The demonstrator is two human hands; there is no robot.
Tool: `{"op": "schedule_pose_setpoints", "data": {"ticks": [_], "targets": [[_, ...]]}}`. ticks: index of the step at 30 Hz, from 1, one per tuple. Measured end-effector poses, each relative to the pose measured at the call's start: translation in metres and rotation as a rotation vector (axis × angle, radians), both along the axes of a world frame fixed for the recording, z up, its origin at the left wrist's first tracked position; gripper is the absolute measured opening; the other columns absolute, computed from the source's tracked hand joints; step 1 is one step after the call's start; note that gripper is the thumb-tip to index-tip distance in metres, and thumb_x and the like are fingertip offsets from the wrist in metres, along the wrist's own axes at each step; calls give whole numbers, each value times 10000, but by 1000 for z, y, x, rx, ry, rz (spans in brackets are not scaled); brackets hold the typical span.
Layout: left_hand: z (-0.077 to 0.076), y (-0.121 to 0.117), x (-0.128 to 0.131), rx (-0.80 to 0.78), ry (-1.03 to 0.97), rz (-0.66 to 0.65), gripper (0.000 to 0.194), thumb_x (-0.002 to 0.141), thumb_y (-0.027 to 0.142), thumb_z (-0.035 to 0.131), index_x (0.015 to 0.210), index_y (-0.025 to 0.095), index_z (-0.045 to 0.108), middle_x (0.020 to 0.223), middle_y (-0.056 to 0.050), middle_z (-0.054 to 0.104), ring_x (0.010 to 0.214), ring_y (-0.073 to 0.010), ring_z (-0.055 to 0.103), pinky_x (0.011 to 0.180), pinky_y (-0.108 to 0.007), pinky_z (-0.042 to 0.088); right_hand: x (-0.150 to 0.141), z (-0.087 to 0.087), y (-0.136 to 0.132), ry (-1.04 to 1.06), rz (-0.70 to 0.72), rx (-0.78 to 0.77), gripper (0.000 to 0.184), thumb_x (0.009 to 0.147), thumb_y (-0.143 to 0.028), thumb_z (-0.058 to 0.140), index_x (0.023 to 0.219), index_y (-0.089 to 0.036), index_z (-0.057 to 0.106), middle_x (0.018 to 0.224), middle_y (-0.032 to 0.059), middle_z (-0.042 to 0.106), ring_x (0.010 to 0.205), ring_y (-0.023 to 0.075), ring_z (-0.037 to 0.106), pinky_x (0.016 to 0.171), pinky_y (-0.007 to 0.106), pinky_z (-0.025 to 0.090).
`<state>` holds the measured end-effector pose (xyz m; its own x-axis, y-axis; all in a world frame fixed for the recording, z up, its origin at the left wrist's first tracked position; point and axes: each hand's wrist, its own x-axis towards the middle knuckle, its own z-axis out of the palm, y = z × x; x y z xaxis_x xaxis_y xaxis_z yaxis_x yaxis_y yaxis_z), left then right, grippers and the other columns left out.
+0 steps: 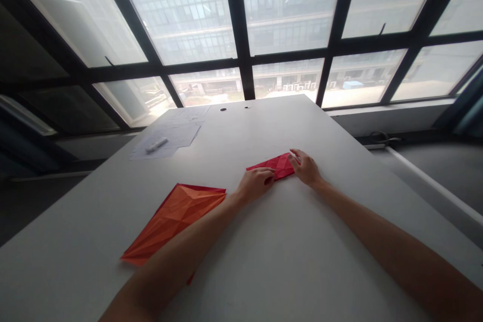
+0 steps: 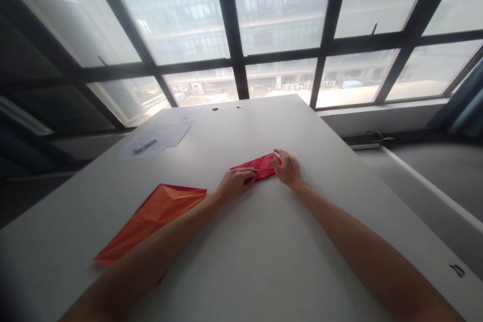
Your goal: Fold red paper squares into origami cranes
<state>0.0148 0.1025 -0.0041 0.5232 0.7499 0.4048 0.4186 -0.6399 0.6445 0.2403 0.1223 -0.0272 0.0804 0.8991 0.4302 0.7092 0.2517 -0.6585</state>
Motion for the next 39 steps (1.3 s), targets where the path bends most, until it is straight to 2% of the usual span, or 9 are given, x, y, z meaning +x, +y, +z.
{"op": "schedule_pose_setpoints", "data": {"ticks": [6,10,13,20,23,25,28,33,39], "targets": [[-1,4,-2,85,117,-8,346,802,342,717,1138,256,728,1203,-70,704,1176,-291,620,1043,-388,454,-1,4,-4,0,80,-42,394,970,-432,402,1110,-212,698,1116,92,729,1069,251,652,994,382,445],[-5,8,-4,260,267,-13,271,911,229,560,1134,246,714,1215,-38,700,1139,-224,645,989,-352,504,0,1,0,81,74,15,376,964,-396,401,1066,-200,705,1054,100,737,1011,250,666,942,377,482],[-6,9,-4,307,295,20,275,886,126,528,1053,225,723,1157,-42,717,1064,-202,674,932,-328,535,3,-4,5,187,100,92,392,943,-428,455,1168,-180,660,1180,127,687,1072,259,640,983,411,473],[-4,15,-5,225,-6,279,253,800,28,540,952,204,639,1000,-54,701,923,-192,664,837,-332,542,7,-8,5,366,320,27,812,802,-552,684,1487,-270,350,1528,151,392,1274,306,517,1040,502,437],[-3,18,-6,230,-164,309,223,820,28,525,943,202,594,1019,-54,675,930,-180,646,820,-325,536,5,-5,3,392,330,17,942,731,-429,779,1516,-238,296,1411,170,523,1173,292,592,941,450,517],[-1,18,-6,263,-260,291,191,853,46,514,945,204,569,1037,-57,664,966,-179,642,841,-334,535,5,-1,3,357,322,43,741,758,-333,743,1426,-190,457,1186,131,677,1013,273,660,835,403,557],[4,16,-5,345,-352,228,157,897,74,502,964,209,548,1099,-70,649,1072,-188,627,925,-375,521,7,5,2,274,228,160,294,858,-254,588,1105,-146,704,950,78,749,898,267,686,784,385,564],[7,19,-9,396,-342,325,137,895,87,523,925,211,575,1183,-85,616,1198,-222,568,1022,-437,474,13,14,-3,125,171,454,400,931,-143,439,1246,-244,665,1345,49,626,1266,241,557,1066,431,451],[-8,39,-21,172,-494,598,398,812,-29,359,1003,196,626,1174,-77,647,1168,-202,593,1030,-420,466,18,6,2,-329,210,240,571,819,12,417,1269,-245,658,1432,39,545,1398,239,416,1155,492,318]]}}
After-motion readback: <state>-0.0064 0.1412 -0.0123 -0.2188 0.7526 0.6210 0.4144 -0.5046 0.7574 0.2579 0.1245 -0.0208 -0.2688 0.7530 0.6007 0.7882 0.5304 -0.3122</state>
